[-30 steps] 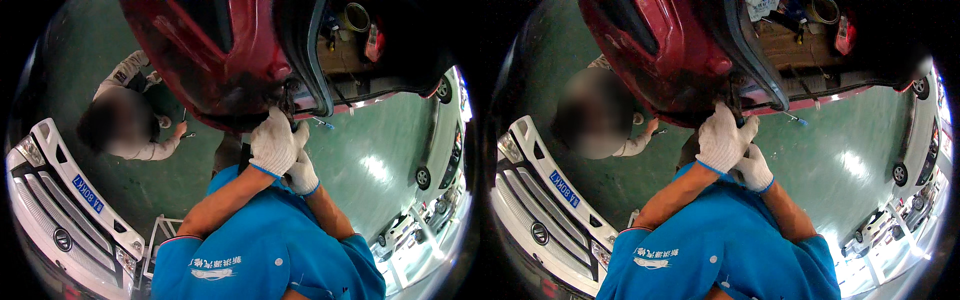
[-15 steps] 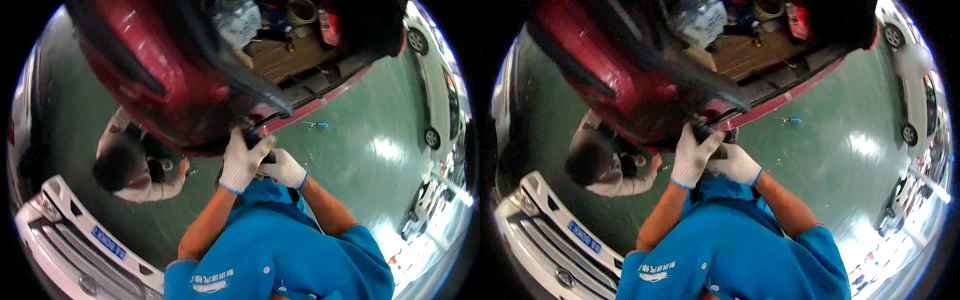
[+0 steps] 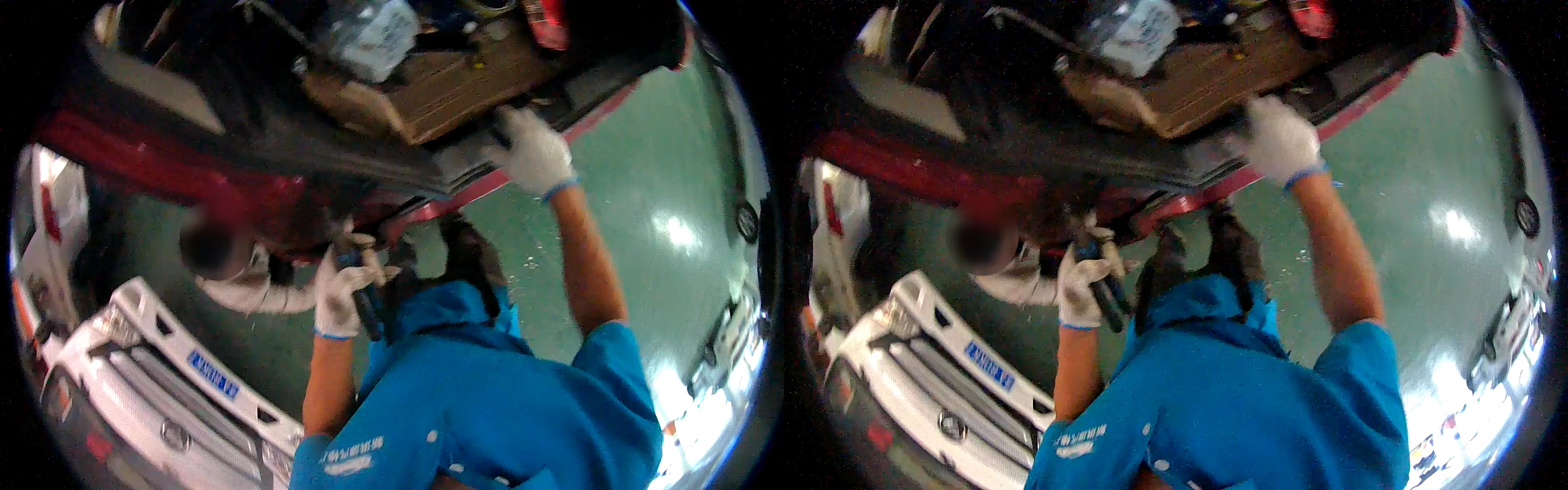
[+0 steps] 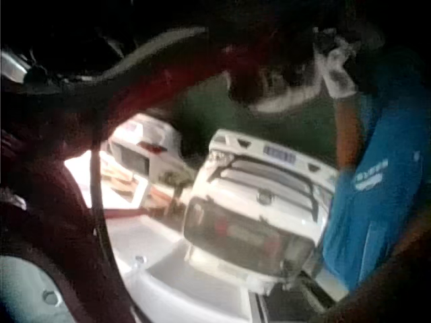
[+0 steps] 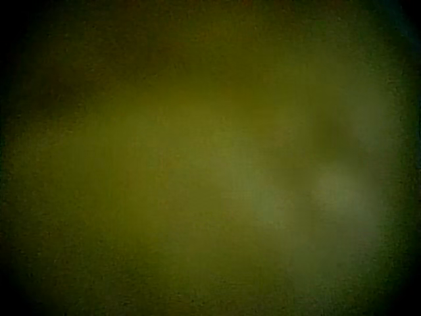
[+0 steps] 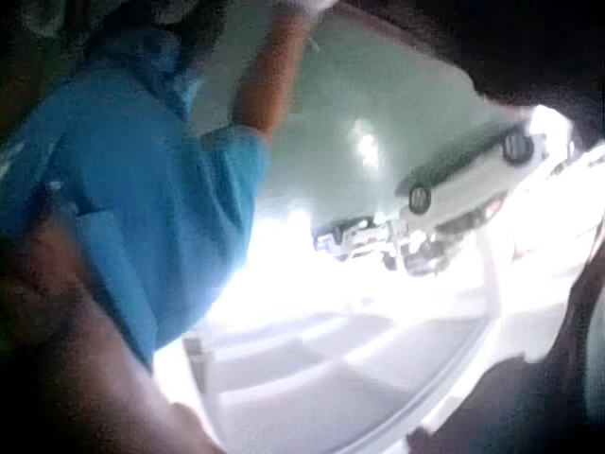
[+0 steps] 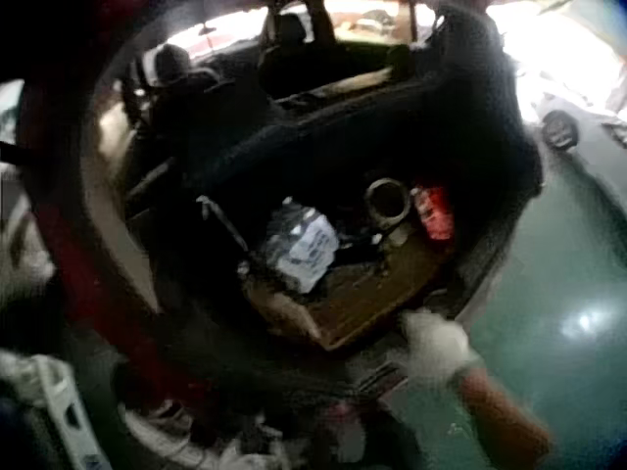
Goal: The person removes a red taillight from a red car's trunk area and places it inside the trunk. Then the person uses a pry bar and pliers to scrape and remove material from the rear bumper area. A second person is visible working nearby.
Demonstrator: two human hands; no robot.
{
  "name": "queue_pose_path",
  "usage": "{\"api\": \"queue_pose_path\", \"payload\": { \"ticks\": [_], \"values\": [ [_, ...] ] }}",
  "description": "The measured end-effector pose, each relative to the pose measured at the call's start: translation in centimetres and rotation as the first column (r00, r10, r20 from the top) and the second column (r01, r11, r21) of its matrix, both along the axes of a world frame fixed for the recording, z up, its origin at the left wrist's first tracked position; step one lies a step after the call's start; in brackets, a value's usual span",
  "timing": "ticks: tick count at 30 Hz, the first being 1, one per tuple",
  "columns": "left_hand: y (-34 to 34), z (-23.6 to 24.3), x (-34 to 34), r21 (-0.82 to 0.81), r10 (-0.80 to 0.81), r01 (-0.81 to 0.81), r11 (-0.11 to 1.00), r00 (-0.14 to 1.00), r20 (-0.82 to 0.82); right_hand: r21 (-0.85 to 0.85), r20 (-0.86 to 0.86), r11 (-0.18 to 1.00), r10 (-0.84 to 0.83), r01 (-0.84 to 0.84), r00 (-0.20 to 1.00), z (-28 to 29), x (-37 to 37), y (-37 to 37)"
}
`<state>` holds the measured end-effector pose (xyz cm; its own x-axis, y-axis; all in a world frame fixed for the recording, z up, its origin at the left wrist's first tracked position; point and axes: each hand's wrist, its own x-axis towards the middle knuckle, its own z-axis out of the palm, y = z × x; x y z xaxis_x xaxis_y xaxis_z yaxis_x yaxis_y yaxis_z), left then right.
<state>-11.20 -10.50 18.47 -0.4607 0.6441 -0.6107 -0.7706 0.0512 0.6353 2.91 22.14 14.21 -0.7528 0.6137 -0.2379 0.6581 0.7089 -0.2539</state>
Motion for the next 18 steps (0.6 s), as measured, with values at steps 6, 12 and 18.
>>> {"api": "queue_pose_path", "payload": {
  "ticks": [6,12,18],
  "values": [
    [-1.1,3.2,4.9,-0.272,-0.104,0.073,0.959,0.99,-0.1,-0.136,0.468,0.98,0.196,-0.148,0.862,-10.3,1.8,3.4],
    [-1.1,3.8,5.4,-0.482,-0.352,0.057,0.874,0.758,-0.548,-0.11,0.266,0.987,0.14,-0.114,0.954,-2.1,5.3,0.8],
    [-0.5,2.8,3.5,-0.413,-0.472,0.311,0.856,0.145,-0.87,-0.304,0.13,0.939,0.209,-0.162,0.969,12.9,7.7,-8.1]
  ]
}}
